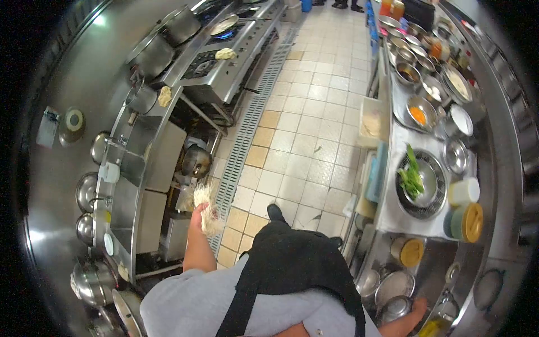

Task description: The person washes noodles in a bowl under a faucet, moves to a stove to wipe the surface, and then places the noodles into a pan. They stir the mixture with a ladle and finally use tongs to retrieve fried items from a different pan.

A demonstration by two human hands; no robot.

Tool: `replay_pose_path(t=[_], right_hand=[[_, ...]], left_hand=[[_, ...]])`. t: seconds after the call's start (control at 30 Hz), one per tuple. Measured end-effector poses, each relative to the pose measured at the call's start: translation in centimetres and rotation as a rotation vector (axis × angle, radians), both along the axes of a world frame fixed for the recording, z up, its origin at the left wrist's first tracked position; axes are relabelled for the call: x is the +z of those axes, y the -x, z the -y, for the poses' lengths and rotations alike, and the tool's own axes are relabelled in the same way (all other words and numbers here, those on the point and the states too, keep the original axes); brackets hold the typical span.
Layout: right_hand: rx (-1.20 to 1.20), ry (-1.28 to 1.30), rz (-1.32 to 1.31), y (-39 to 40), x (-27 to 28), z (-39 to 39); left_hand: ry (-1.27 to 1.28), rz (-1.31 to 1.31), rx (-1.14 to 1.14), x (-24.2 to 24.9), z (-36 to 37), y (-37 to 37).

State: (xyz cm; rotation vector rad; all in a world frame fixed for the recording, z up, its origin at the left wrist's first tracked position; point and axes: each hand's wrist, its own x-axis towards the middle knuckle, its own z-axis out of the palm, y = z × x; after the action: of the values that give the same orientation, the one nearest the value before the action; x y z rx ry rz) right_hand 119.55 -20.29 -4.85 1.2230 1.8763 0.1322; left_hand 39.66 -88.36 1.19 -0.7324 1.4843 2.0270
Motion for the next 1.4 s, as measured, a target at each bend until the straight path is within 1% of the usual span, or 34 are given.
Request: replay_pose_path(t=[0.03, 0.1, 0.13, 0.17, 0.23, 0.27, 0.3, 0.33, 0.37, 0.4, 0.43, 0.47, 0.5, 0.57, 0.6, 0.63, 0.67, 0.7, 0.73, 0.77, 0.8, 0.83, 0.87, 0.9, 0.93, 0.97, 1.03, 1.07, 1.1, 1.17, 1.2, 1.23, 1.33, 1.4], right_hand=[[0.053, 0.022, 0.02, 2.1, 2.3, -0.5], [0.096, 0.007, -0.025, 6.7, 7.3, -1.9], [-0.155, -0.088, -0.234, 10.6, 10.6, -2.1], [-0.378, -0.203, -0.48, 17.0, 16.0, -0.9], [-0.277, -0.329, -0.955, 22.0, 18.3, -2.1], [-0.326, -0.182, -1.123, 26.9, 21.1, -1.6], [-0.381, -0.023, -1.28, 33.4, 23.8, 0.0], [-0.39, 0.057, -1.354, 39.4, 25.0, 2.1], [-0.397, 0.14, -1.425, 45.2, 26.4, 4.4], [-0.399, 0.228, -1.488, 50.3, 27.7, 6.3], [-0.297, 0.255, -1.404, 54.6, 28.2, 7.5], [-0.194, 0.279, -1.322, 59.0, 28.0, 8.8], [-0.177, 0.368, -1.508, 63.7, 27.7, 12.0], [-0.129, 0.549, -1.414, 71.2, 25.9, 13.2], [-0.026, 0.583, -1.323, 74.8, 24.7, 13.6], [0.006, 0.699, -1.371, 78.4, 23.0, 14.7], [0.03, 0.708, -1.316, 81.8, 20.6, 14.8], [0.346, 0.623, -1.274, 85.8, 20.4, 17.0], [0.33, 0.682, -1.263, 89.6, 20.1, 19.5], [0.425, 0.621, -1.215, 93.3, 21.0, 22.7], [0.472, 0.621, -1.219, 97.0, 19.7, 24.4], [0.434, 0.765, -1.222, 100.8, 17.1, 24.9], [0.55, 0.746, -1.214, 104.7, 18.1, 28.0], [0.686, 0.814, -1.27, 108.6, 17.5, 29.9], [0.727, 0.896, -1.299, 112.2, 18.0, 32.7], [0.857, 0.935, -1.293, 116.0, 18.1, 35.3], [1.08, 1.054, -1.348, 123.2, 18.3, 40.6], [1.235, 1.082, -1.342, 126.7, 18.4, 43.3], [1.297, 1.075, -1.312, 129.4, 19.2, 46.3], [1.439, 1.101, -1.347, 134.7, 19.4, 52.1], [1.552, 1.064, -1.333, 137.2, 19.2, 54.9], [1.591, 1.064, -1.348, 139.5, 18.7, 57.5], [1.742, 0.926, -1.294, 146.0, 15.8, 64.0], [1.869, 0.751, -1.244, 149.3, 13.7, 66.8]], left_hand=[[0.056, -0.039, -0.024, -0.5, 1.6, 0.5], [-0.011, -0.024, 0.013, -1.6, 4.6, 2.4], [-0.05, -0.017, 0.036, -2.3, 5.9, 3.5], [-0.04, -0.028, 0.047, -2.9, 7.3, 4.6], [-0.012, -0.044, 0.083, -3.4, 9.9, 7.0], [-0.023, -0.031, 0.124, -3.1, 10.9, 7.9], [-0.03, -0.02, 0.162, -1.6, 11.2, 8.8], [-0.037, -0.012, 0.196, 0.0, 11.5, 9.8], [-0.087, 0.017, 0.266, 0.9, 12.2, 10.6], [-0.1, -0.006, 0.279, 1.3, 13.3, 11.1], [-0.111, -0.03, 0.297, 1.7, 14.6, 11.4], [-0.121, -0.057, 0.315, 2.2, 15.7, 11.7], [-0.182, -0.061, 0.365, 3.3, 16.0, 11.8], [-0.225, -0.058, 0.434, 3.5, 17.5, 11.8], [-0.247, -0.055, 0.468, 3.3, 18.1, 11.8], [-0.234, -0.066, 0.494, 3.1, 18.6, 11.5], [-0.219, -0.078, 0.519, 2.8, 19.0, 11.0], [-0.202, -0.091, 0.538, 2.5, 19.3, 10.7], [-0.214, -0.1, 0.569, 1.7, 19.8, 10.4], [-0.225, -0.108, 0.597, 0.4, 20.4, 10.0], [-0.237, -0.114, 0.622, -0.4, 21.0, 9.5], [-0.308, -0.083, 0.684, -0.4, 21.3, 9.2], [-0.278, -0.094, 0.74, 0.4, 20.9, 9.1], [-0.248, -0.105, 0.799, 2.3, 20.3, 9.0], [-0.217, -0.12, 0.858, 3.4, 19.8, 9.1], [-0.241, -0.149, 0.918, 3.6, 19.7, 9.0], [-0.205, -0.203, 1.0, 4.5, 19.2, 9.3], [-0.187, -0.219, 1.042, 5.1, 18.9, 9.1], [-0.151, -0.215, 1.078, 5.9, 18.4, 8.8], [-0.083, -0.217, 1.156, 7.6, 17.3, 8.8], [-0.048, -0.222, 1.196, 7.7, 17.2, 8.7], [-0.121, -0.312, 1.217, 6.3, 17.8, 7.6], [-0.038, -0.332, 1.339, 8.8, 18.3, 8.9], [0.021, -0.334, 1.39, 9.9, 20.7, 10.3]])
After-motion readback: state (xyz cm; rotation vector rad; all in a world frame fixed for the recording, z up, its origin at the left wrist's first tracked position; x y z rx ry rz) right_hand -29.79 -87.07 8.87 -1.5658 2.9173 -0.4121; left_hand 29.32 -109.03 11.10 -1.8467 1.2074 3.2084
